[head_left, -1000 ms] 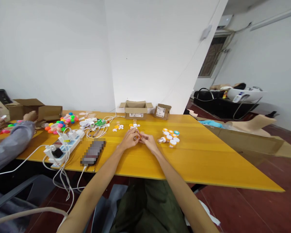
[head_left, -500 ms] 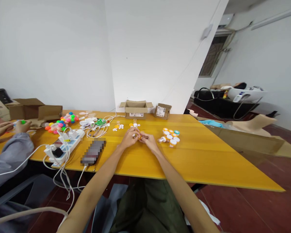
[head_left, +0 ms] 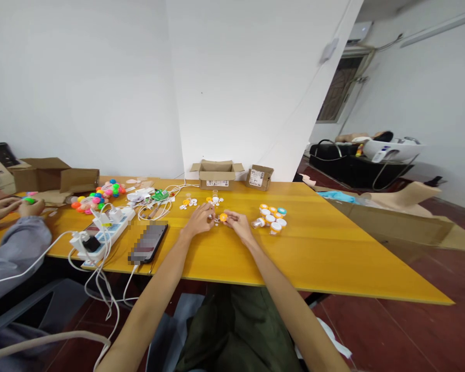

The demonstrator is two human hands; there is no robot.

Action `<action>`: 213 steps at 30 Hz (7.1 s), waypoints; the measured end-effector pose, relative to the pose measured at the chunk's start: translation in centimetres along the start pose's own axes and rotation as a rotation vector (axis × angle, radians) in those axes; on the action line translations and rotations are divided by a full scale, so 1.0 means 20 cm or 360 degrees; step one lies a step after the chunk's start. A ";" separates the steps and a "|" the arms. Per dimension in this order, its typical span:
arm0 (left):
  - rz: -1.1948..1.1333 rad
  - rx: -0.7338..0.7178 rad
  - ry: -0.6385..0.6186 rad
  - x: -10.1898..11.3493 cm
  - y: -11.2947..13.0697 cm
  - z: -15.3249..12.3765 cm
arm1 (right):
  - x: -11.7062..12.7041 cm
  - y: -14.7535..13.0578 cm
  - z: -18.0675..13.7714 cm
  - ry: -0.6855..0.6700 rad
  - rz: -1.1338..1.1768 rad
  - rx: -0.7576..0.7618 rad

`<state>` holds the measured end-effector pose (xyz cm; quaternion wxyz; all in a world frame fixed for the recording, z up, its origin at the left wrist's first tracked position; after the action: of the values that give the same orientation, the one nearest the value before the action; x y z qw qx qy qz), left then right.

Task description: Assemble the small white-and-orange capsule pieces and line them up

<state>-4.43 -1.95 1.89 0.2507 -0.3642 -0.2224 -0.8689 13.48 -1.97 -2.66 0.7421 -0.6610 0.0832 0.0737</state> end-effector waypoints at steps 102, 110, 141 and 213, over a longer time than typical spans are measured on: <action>-0.0612 0.0150 0.0029 -0.06 0.09 0.04 | -0.02 -0.07 -0.05 -0.0085 -0.0033 0.0129; -0.0602 0.0166 0.0027 -0.06 0.09 0.04 | -0.02 -0.07 -0.05 -0.0111 -0.0066 0.0179; -0.0627 0.0192 0.0000 -0.07 0.09 0.04 | -0.04 -0.09 -0.06 -0.0123 -0.0008 0.0140; -0.0247 0.0168 -0.0245 -0.08 0.10 0.02 | 0.01 -0.08 -0.03 -0.0073 -0.0344 0.0248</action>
<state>-2.02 -2.90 1.40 0.1837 -0.3979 -0.3141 -0.8422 13.97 -2.82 -1.15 0.7965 -0.6047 0.0000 0.0016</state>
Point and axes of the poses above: each hand's wrist, its own z-axis towards the middle knuckle, its own x-axis out of the back of the hand, y = z × x, the point moved 2 cm from there along z, towards the middle knuckle, and after that the axes turned 3 degrees about y, right-handed, at the moved point
